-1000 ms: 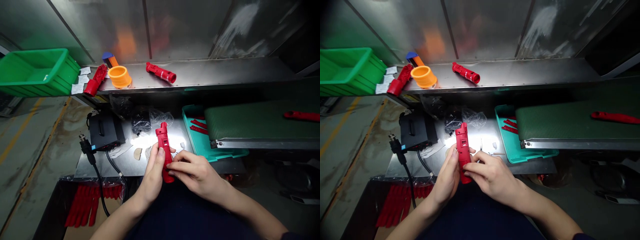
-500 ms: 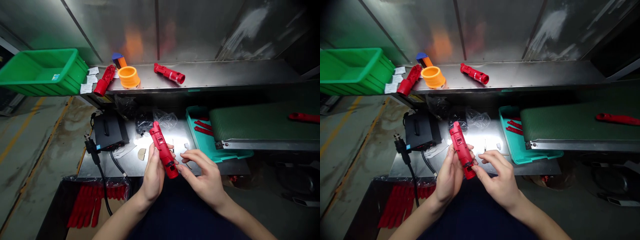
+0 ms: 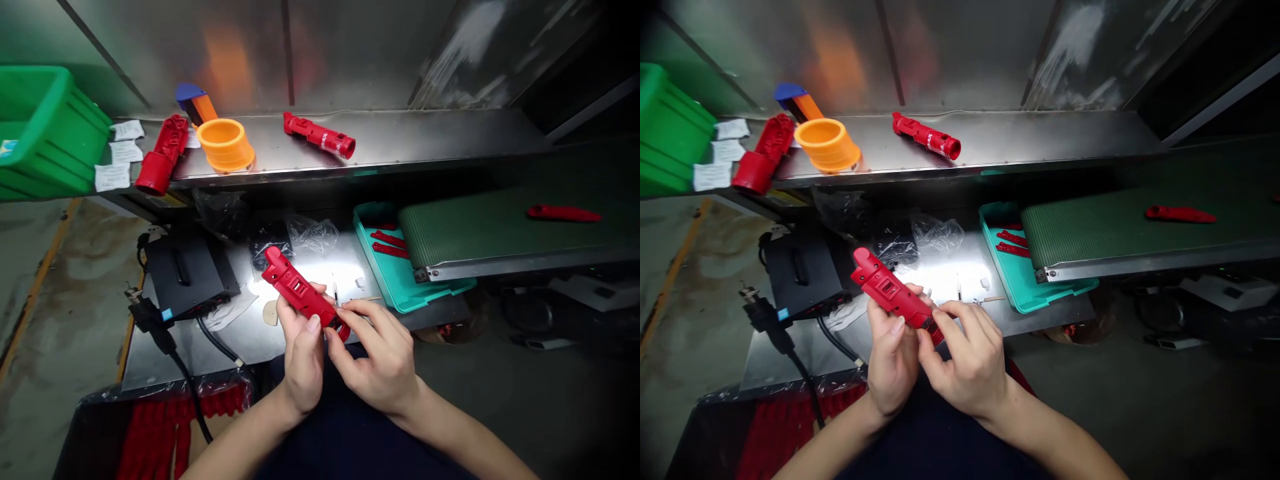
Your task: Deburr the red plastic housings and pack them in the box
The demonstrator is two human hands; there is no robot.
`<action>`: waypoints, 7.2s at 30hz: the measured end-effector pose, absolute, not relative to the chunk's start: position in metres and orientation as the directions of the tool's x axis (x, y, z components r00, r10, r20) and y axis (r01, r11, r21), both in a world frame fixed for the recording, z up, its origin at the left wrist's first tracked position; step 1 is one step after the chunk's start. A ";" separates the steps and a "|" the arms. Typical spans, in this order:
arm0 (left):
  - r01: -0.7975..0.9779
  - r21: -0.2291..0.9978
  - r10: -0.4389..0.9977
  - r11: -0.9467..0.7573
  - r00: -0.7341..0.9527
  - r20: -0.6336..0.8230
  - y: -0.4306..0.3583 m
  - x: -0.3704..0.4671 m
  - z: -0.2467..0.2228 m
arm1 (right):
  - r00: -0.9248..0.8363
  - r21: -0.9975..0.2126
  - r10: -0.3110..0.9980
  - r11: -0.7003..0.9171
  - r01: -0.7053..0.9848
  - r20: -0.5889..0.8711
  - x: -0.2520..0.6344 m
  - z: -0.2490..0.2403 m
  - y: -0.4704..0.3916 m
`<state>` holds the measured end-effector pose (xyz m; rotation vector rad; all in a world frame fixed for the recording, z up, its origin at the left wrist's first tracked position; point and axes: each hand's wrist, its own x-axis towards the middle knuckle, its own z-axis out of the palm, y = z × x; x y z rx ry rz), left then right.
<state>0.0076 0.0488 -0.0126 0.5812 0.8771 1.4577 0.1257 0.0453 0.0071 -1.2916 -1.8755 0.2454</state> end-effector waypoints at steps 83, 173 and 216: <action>-0.435 0.813 0.881 0.387 -0.084 -0.465 0.047 0.010 0.006 | -0.606 -0.941 0.720 -0.240 0.239 -0.338 0.234 -0.036 0.069; -0.667 0.679 0.898 0.307 -0.034 -0.439 0.045 -0.033 0.037 | -0.879 -0.280 0.464 0.863 0.420 0.113 0.197 0.017 0.109; -0.376 0.542 0.659 0.751 0.474 -0.584 0.041 -0.006 0.059 | -0.999 0.108 0.022 0.994 0.017 -0.046 0.178 0.092 0.134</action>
